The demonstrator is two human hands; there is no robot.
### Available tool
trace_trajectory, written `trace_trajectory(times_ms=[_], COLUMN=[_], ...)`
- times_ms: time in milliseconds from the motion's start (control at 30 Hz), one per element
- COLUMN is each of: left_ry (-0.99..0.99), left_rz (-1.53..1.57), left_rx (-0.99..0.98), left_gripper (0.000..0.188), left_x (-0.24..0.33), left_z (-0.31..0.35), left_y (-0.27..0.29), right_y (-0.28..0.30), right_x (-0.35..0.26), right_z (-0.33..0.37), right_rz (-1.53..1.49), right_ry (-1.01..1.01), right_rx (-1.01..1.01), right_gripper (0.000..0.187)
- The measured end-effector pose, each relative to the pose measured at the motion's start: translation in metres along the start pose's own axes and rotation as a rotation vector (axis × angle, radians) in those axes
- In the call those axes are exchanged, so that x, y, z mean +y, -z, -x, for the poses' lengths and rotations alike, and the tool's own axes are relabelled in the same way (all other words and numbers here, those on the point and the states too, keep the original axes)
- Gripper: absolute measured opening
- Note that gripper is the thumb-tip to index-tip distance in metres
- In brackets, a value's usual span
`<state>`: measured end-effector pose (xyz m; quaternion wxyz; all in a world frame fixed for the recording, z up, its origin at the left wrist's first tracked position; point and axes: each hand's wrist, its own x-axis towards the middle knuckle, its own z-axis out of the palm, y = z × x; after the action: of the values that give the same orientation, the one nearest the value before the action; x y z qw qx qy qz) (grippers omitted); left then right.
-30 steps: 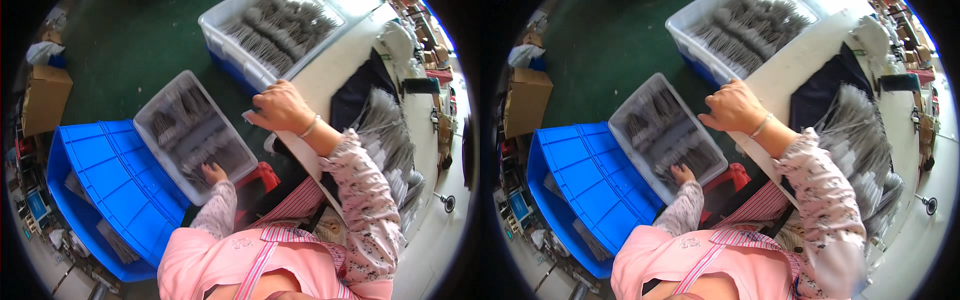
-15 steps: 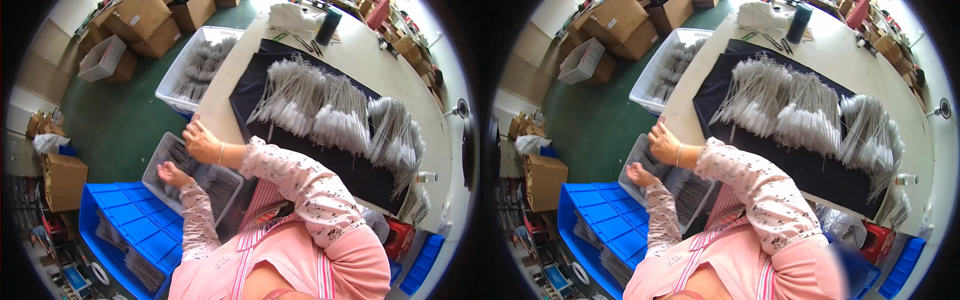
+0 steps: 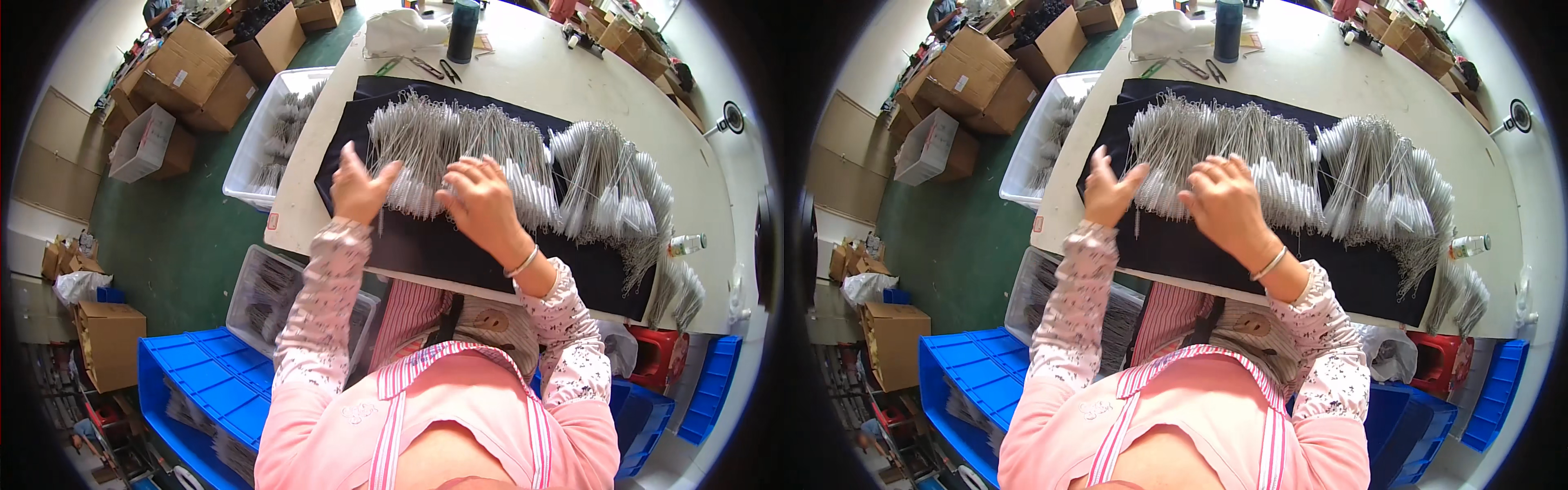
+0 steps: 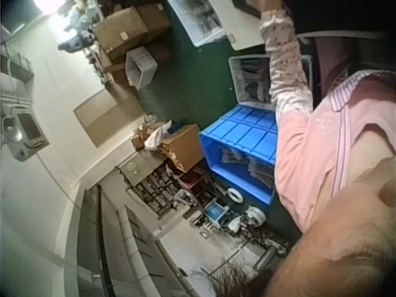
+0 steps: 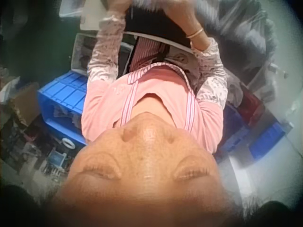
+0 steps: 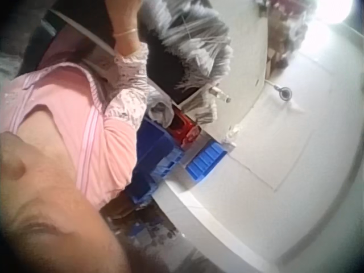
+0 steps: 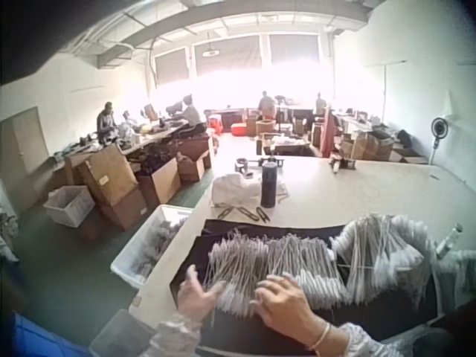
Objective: The person gathers bundles of white wire brushes from a table, aligns them by hand, and places them into a clear plastic bin. The person repeats this process, occasionally picking up individual brushes to adjust the bundle before placing them in the bin.
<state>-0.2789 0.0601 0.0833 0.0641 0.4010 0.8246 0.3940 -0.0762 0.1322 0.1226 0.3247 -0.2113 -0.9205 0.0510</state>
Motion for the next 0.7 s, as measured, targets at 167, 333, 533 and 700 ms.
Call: trace_trajectory(times_ms=[167,333,533,700], left_ry=[0.135,0.268,0.232,0.199], left_rz=[-0.515,-0.663,-0.535,-0.440], left_rx=[-0.176,-0.334,-0.277,-0.337], left_gripper=[0.115,0.114,0.077,0.047], left_x=[0.071,0.073,0.062,0.035], left_z=[-0.020,-0.033,-0.044,-0.063], left_y=[-0.059,-0.080,-0.078,-0.049], right_y=[-0.015,-0.032,-0.031,-0.030], right_x=[0.045,0.064,0.062,0.057], right_z=[-0.006,0.003,0.004,0.005], right_rz=[0.162,0.056,-0.004,0.113], right_ry=[0.020,-0.077,-0.085,-0.049], right_rx=[-0.089,-0.184,-0.196,-0.129], right_gripper=[0.030,0.034,0.035,0.030])
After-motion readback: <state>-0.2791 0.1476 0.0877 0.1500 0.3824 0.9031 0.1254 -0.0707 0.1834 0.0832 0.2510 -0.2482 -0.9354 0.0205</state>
